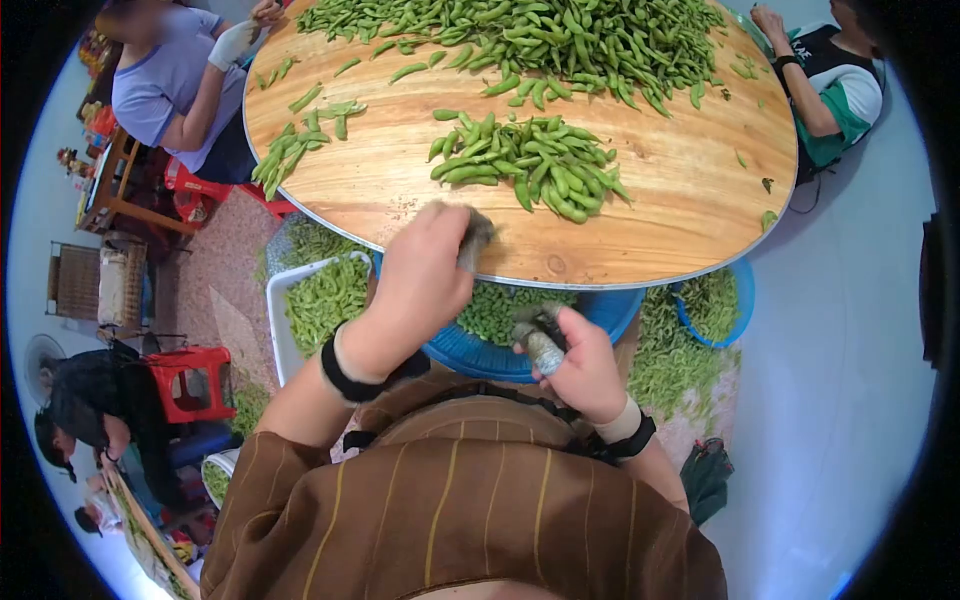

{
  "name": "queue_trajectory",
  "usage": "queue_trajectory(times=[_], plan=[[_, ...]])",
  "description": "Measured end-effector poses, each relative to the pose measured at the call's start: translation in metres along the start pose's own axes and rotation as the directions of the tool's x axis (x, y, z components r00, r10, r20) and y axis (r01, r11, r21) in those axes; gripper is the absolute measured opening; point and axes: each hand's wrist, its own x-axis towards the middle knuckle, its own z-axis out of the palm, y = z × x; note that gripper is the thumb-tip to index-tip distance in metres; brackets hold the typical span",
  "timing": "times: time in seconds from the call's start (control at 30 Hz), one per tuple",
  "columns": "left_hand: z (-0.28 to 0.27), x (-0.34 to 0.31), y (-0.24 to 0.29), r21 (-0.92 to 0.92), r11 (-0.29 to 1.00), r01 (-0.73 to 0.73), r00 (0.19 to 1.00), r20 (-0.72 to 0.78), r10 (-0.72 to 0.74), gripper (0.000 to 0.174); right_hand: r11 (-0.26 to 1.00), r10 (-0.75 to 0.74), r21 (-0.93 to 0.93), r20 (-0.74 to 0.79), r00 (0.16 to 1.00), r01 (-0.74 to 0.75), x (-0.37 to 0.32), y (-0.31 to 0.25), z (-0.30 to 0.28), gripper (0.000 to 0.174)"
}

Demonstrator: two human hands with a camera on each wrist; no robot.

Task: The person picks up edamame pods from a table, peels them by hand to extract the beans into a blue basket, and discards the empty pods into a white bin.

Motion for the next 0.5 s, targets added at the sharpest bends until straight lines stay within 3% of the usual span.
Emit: queue_trajectory(times=[0.07,0.1,0.17,0.2,0.27,0.4,0.47,0.5], plan=[[-0.009,-0.013,0.008,-0.243,0.970,-0.027,0.977,0.199,0.077,0.018,0.998,0.025,0.066,-0.053,0.998,-0.021,0.004,-0.012,0.001,0.019],[-0.010,-0.020,0.010,-0.242,0.970,-0.025,0.977,0.199,0.075,0.018,0.991,0.050,0.130,-0.103,0.993,-0.037,0.006,-0.016,0.002,0.017],[-0.012,-0.028,0.014,-0.392,0.919,0.037,0.928,0.354,0.114,0.016,0.991,0.028,0.129,-0.072,0.997,-0.019,0.011,-0.012,-0.002,0.016],[-0.012,-0.030,0.014,-0.392,0.919,0.036,0.929,0.353,0.114,0.016,0.992,0.005,0.129,-0.042,0.999,0.000,0.013,-0.011,-0.003,0.014],[-0.010,-0.033,0.011,-0.484,0.855,0.183,0.902,0.428,0.049,0.018,0.992,0.012,0.125,-0.040,0.999,-0.007,0.013,-0.011,-0.002,0.014],[-0.011,-0.037,0.013,-0.521,0.829,0.202,0.856,0.505,0.109,0.019,0.995,-0.001,0.105,-0.037,0.999,0.005,0.009,-0.012,-0.001,0.014],[-0.003,-0.041,0.010,-0.518,0.845,0.133,0.895,0.428,0.122,0.020,0.993,0.003,0.118,-0.039,0.999,0.002,0.007,-0.012,-0.001,0.015],[-0.005,-0.038,0.016,-0.590,0.771,0.241,0.890,0.451,0.067,0.019,0.991,0.021,0.133,-0.037,0.999,-0.016,0.007,-0.011,-0.002,0.016]])
